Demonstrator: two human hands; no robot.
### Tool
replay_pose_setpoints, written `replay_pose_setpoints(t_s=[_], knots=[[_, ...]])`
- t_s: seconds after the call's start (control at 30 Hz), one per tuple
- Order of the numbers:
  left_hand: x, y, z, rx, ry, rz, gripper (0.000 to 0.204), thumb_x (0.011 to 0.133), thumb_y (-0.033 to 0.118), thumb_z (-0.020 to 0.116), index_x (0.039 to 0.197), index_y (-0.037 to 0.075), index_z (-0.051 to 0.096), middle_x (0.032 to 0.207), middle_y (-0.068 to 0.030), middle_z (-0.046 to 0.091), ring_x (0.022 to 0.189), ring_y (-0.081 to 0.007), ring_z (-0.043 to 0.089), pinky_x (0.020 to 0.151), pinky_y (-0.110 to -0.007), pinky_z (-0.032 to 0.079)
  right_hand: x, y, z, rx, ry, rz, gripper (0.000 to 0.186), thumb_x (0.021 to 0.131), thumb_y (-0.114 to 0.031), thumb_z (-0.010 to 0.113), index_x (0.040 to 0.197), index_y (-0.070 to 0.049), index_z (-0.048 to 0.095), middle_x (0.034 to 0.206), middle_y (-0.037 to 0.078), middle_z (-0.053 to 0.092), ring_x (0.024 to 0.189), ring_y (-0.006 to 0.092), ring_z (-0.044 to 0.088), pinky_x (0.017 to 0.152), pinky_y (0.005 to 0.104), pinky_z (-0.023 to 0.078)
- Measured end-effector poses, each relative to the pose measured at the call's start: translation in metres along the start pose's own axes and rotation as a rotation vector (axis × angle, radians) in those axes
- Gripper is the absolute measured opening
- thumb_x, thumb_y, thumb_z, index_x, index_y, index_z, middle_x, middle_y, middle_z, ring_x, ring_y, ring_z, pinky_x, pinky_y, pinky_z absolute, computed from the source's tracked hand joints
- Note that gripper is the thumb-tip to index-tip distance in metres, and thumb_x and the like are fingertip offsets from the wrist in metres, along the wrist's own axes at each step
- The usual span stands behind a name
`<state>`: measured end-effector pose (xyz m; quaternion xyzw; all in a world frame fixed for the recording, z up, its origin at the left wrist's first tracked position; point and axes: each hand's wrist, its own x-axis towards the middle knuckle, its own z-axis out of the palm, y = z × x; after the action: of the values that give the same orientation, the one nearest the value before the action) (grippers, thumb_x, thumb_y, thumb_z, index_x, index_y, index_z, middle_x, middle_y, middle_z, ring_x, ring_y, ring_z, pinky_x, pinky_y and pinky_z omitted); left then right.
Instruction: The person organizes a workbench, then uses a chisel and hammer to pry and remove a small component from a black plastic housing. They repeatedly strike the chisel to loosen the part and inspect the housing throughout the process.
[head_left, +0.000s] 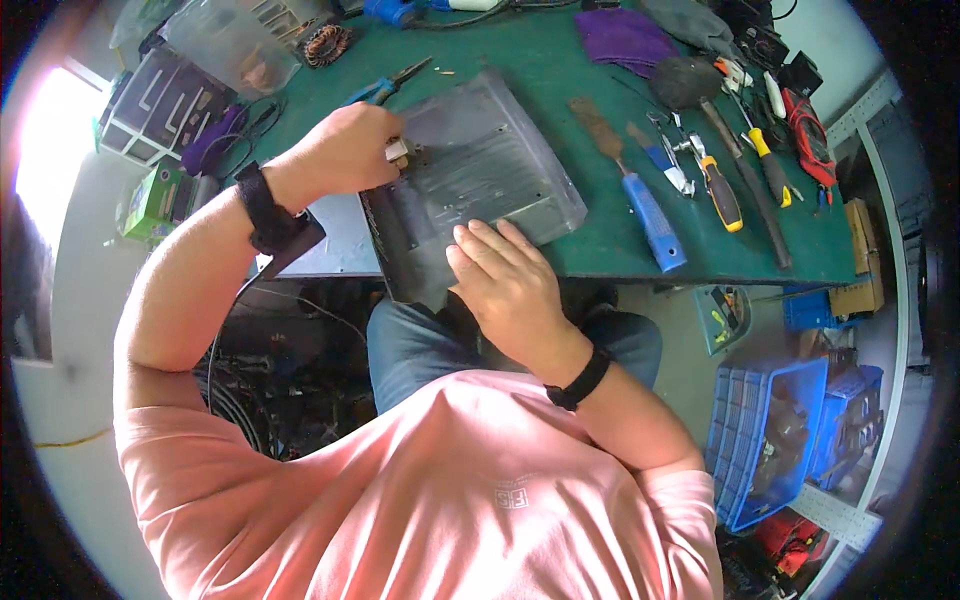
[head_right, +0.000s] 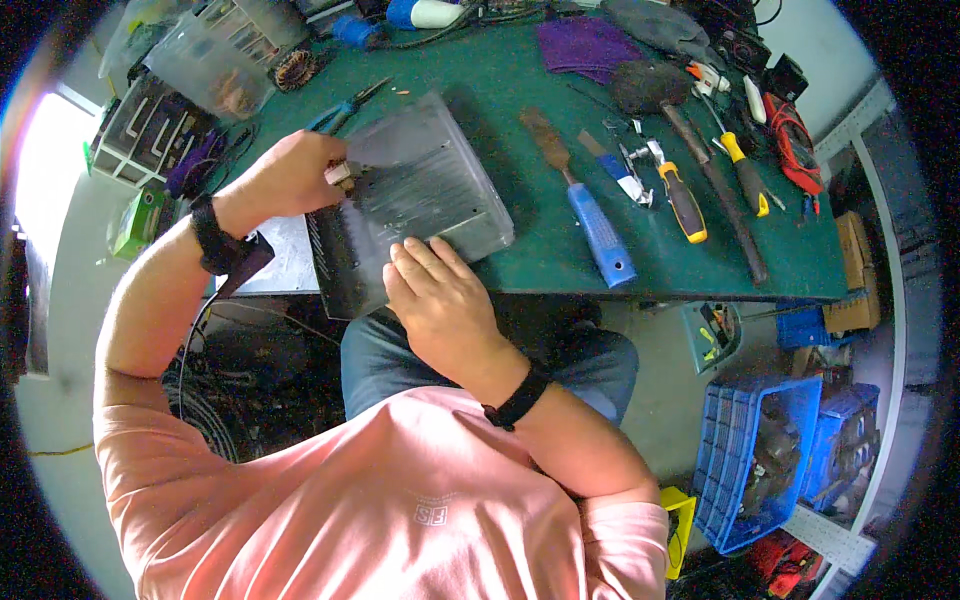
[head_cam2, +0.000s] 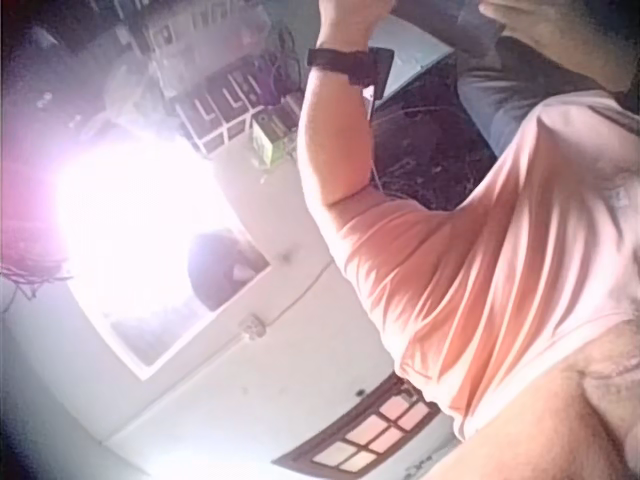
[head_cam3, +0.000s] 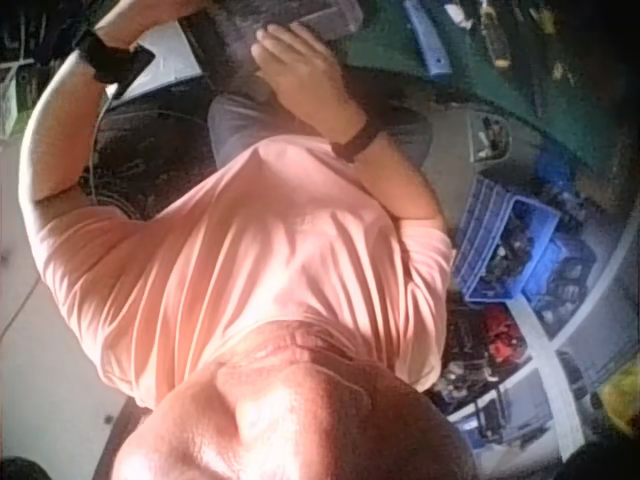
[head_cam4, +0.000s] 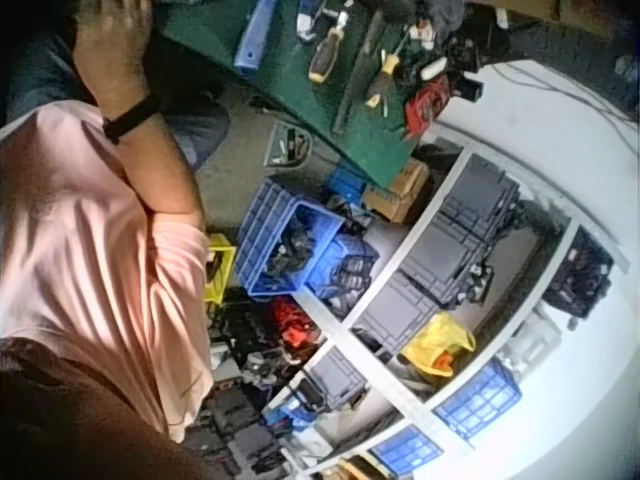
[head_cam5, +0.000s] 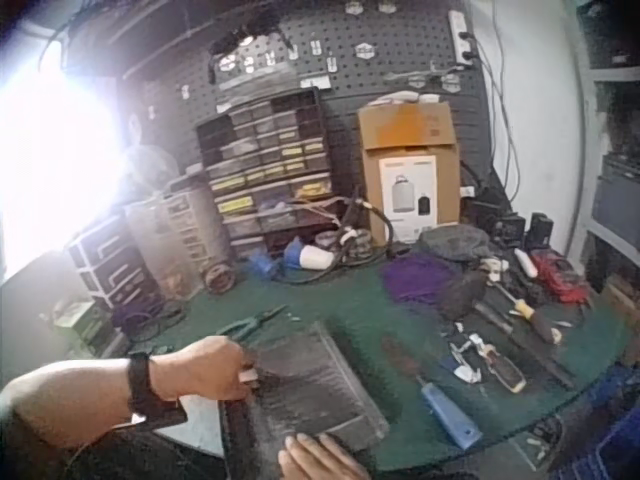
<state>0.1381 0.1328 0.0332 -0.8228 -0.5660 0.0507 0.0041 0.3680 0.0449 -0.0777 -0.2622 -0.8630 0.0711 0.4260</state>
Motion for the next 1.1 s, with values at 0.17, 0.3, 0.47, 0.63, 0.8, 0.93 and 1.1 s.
replay_pose_setpoints(t_s=[0.17,0.3,0.47,0.63,0.8,0.93,1.1], knots=[[0.005,-0.003,-0.01,0.027,-0.101,0.03,0.031,0.065,0.025,0.073,0.078,-0.001,0.063,0.077,-0.0228,0.063,0.079,-0.0417,0.062,0.072,-0.047,0.05,0.0,-0.001,-0.001,-0.013,-0.012,-0.009,0.028,0.081,-0.015,0.06,0.103,0.002,0.063,0.115,0.018,0.064,0.114,0.0309,0.058,0.104,0.0468,0.041],[-0.004,0.01,-0.005,0.205,-0.092,0.065,0.032,0.066,0.025,0.075,0.082,-0.001,0.063,0.079,-0.0223,0.064,0.081,-0.0407,0.062,0.075,-0.047,0.051,0.001,-0.001,-0.001,-0.016,-0.002,-0.004,0.039,0.07,-0.013,0.073,0.106,0.0,0.064,0.116,0.017,0.064,0.112,0.0317,0.06,0.101,0.0487,0.043],[-0.024,0.011,-0.03,-0.046,-0.055,-0.058,0.037,0.069,0.023,0.076,0.094,-0.001,0.066,0.093,-0.023,0.066,0.094,-0.04,0.062,0.083,-0.044,0.05,0.011,-0.015,-0.012,-0.137,-0.204,0.037,0.043,0.07,-0.016,0.075,0.108,-0.001,0.062,0.119,0.017,0.062,0.114,0.0311,0.058,0.103,0.0493,0.041],[-0.067,0.008,-0.003,-0.241,0.708,-0.268,0.055,0.075,0.024,0.077,0.12,-0.001,0.058,0.118,-0.022,0.059,0.115,-0.0371,0.054,0.098,-0.041,0.043,0.068,-0.028,-0.042,-0.022,-0.336,0.064,0.039,0.073,-0.02,0.076,0.104,-0.001,0.062,0.11,0.016,0.063,0.104,0.0336,0.059,0.095,0.0456,0.044],[-0.085,0.045,0.066,-0.632,0.855,-0.647,0.065,0.08,0.026,0.075,0.131,-0.003,0.047,0.116,-0.0188,0.054,0.097,-0.0273,0.055,0.086,-0.037,0.048,0.143,0.001,0.001,-0.073,-0.302,-0.06,0.026,0.075,-0.023,0.074,0.09,-0.005,0.062,0.092,0.014,0.063,0.094,0.033,0.061,0.082,0.0437,0.051],[-0.069,0.057,0.082,-0.795,0.797,-0.726,0.07,0.081,0.022,0.072,0.137,-0.005,0.041,0.124,-0.0241,0.05,0.106,-0.0331,0.053,0.093,-0.04,0.045,0.162,0.03,0.019,-0.116,-0.416,-0.105,0.032,0.075,-0.022,0.075,0.1,-0.005,0.065,0.1,0.014,0.063,0.097,0.0351,0.06,0.084,0.0447,0.05],[-0.075,0.062,0.077,-0.73,0.713,-0.676,0.064,0.076,0.009,0.062,0.134,-0.008,0.041,0.126,-0.0251,0.049,0.117,-0.0397,0.046,0.103,-0.043,0.038,0.165,0.038,0.031,-0.061,-0.512,-0.086,0.035,0.076,-0.026,0.074,0.101,-0.003,0.067,0.095,0.016,0.064,0.093,0.0366,0.061,0.081,0.0446,0.049]])
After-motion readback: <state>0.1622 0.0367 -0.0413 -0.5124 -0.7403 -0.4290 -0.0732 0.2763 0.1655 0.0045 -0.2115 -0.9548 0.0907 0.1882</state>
